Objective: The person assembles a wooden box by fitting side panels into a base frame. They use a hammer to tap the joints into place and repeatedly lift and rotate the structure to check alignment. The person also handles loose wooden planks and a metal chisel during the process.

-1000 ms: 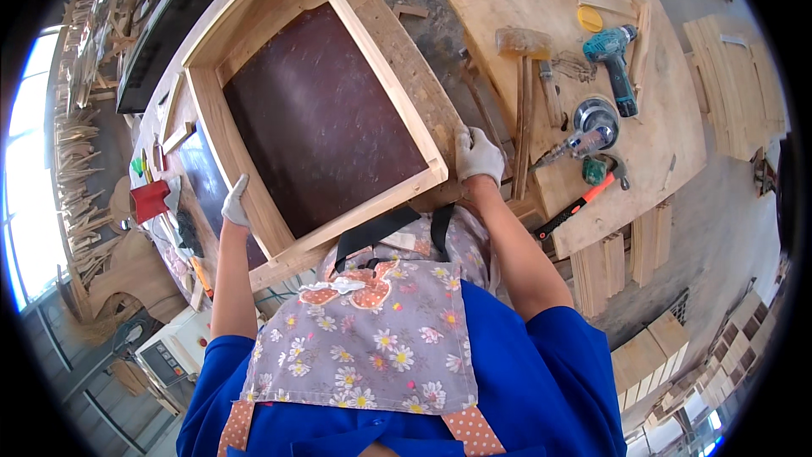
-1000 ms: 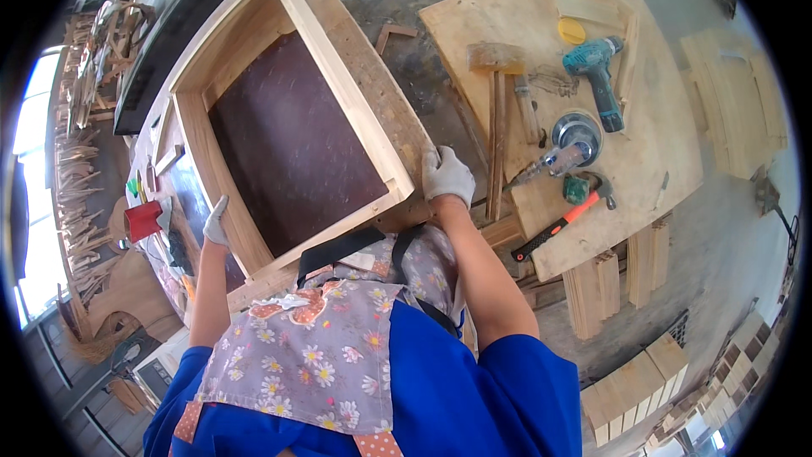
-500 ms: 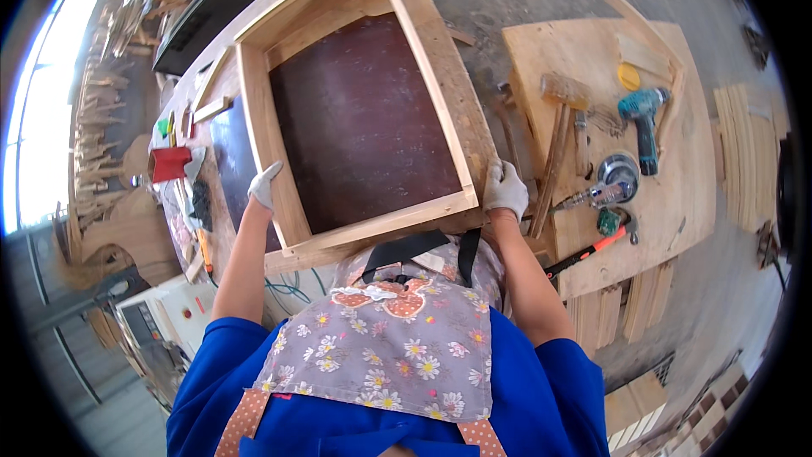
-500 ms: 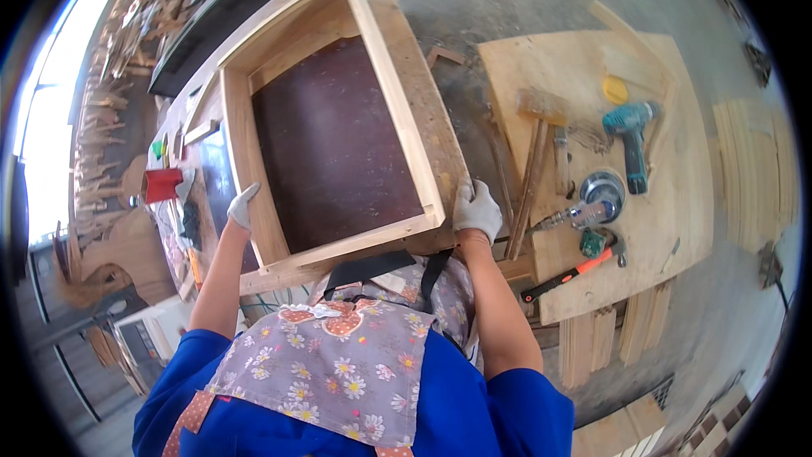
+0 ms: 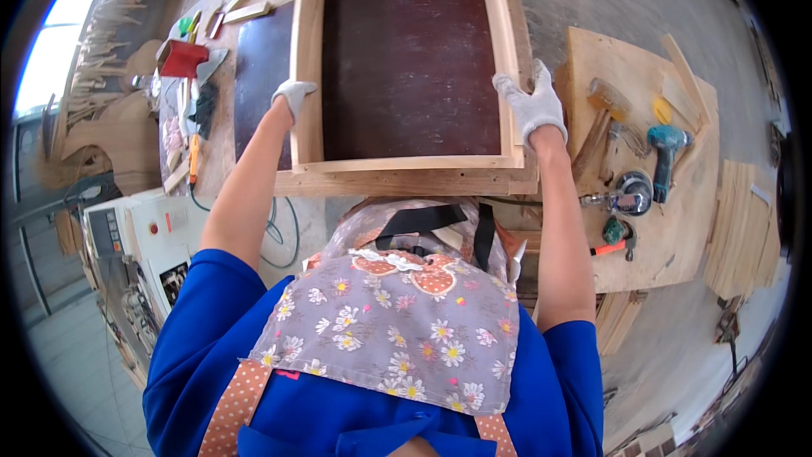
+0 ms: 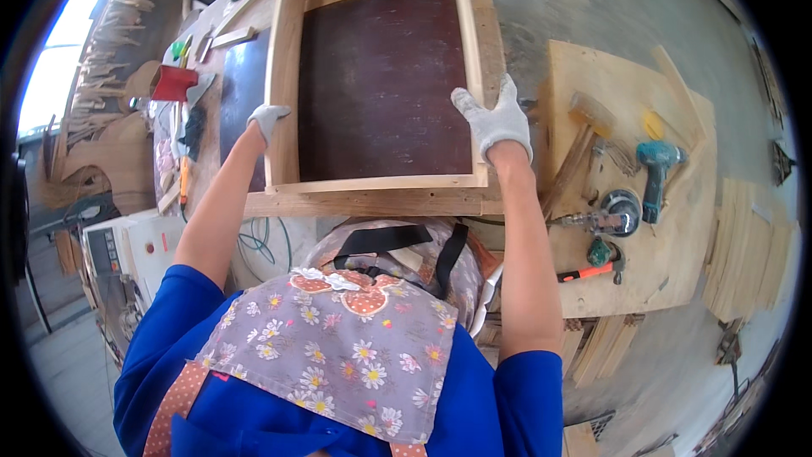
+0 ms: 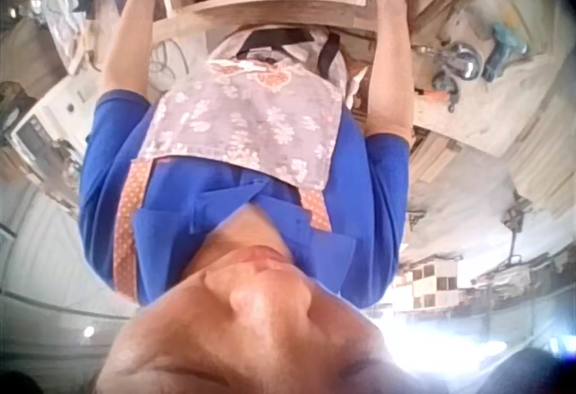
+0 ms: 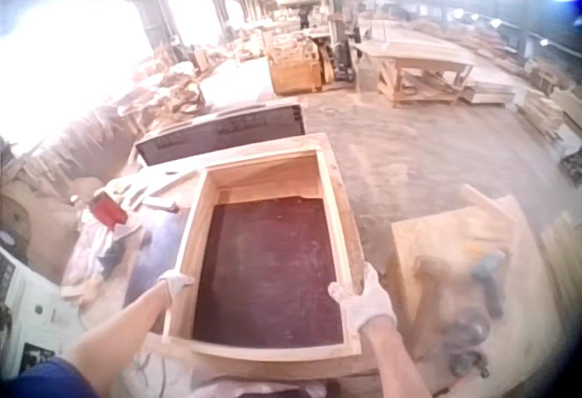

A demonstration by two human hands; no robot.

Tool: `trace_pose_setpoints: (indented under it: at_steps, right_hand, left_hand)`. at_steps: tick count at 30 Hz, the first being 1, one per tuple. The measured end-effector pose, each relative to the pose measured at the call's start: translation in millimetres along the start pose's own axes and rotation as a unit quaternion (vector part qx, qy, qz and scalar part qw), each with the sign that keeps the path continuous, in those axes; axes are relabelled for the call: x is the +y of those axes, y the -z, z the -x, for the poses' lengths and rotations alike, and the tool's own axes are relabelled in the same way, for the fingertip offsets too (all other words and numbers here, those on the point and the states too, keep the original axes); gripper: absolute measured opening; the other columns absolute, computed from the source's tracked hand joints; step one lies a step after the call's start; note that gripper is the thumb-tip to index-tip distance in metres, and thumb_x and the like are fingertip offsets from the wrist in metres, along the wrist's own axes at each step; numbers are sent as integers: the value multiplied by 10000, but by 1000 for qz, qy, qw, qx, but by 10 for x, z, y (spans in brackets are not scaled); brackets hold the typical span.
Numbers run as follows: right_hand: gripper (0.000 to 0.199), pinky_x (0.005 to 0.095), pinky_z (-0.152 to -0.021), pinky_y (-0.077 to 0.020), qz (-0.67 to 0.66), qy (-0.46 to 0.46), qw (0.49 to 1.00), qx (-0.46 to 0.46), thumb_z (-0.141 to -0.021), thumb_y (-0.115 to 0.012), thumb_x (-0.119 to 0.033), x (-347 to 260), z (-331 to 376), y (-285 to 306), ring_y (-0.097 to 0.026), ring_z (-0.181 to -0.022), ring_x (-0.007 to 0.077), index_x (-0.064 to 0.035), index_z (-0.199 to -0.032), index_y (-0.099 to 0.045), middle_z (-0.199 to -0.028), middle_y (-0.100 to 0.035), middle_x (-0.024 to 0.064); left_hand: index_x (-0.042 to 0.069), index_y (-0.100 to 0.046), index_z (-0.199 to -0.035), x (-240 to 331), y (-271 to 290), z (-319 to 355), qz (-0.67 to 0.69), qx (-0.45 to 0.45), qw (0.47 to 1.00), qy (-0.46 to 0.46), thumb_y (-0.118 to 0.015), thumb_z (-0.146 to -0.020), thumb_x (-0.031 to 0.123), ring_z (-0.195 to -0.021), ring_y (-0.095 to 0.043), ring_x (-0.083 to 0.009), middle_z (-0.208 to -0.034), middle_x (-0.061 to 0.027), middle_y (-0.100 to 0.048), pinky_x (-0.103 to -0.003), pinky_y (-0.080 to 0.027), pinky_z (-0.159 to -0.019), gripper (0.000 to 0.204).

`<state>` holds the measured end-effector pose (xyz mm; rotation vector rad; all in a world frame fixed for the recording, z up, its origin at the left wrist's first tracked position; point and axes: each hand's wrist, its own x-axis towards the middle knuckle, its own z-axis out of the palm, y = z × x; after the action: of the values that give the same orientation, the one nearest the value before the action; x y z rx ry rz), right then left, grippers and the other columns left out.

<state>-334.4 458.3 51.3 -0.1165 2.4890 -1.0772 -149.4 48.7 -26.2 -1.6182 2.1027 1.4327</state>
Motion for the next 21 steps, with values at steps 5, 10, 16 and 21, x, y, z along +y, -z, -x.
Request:
trace_pose_setpoints:
  at_steps: [5, 10, 16, 21]
  right_hand:
    - [636, 401, -931, -429, 109, -28, 992, -51, -791, -616, -303, 198, -201, -293, -538, -1084, 378, -15, -1314, -397, -1150, -551, 279]
    - [540, 410, -898, -447, 128, -3, 992, -18, -794, -612, -227, 151, -97, -310, -547, -1058, 387, -17, -1265, -454, -1107, -574, 270]
    - [524, 412, -904, -433, 105, 17, 994, -11, -811, -617, -294, 135, -117, -316, -546, -1053, 389, -64, -1258, -468, -1108, -585, 244]
    - [513, 372, -987, -374, -77, 70, 993, 62, -889, -520, -285, 613, -313, -158, -465, -1188, 351, -32, -1317, -390, -1274, -487, 227]
  left_hand:
    - [21, -608, -1065, 23, -15, -73, -51, 21, 998, 0, -691, -732, 305, -835, -597, -251, -976, -126, -638, -378, -473, -749, 445]
    - [20, -612, -1027, -36, -49, -29, 16, 21, 1000, 4, -680, -756, 253, -778, -610, -226, -899, -105, -640, -374, -493, -701, 364]
    - [73, -570, -1165, 10, -3, 182, 119, -66, 990, 28, -697, -729, 432, -950, -575, -243, -1095, -116, -601, -391, -456, -818, 578]
    - [88, -480, -1287, -482, 171, 892, 320, -193, 922, 97, -585, -814, 515, -1081, -530, -184, -1216, -88, -542, -331, -428, -904, 646]
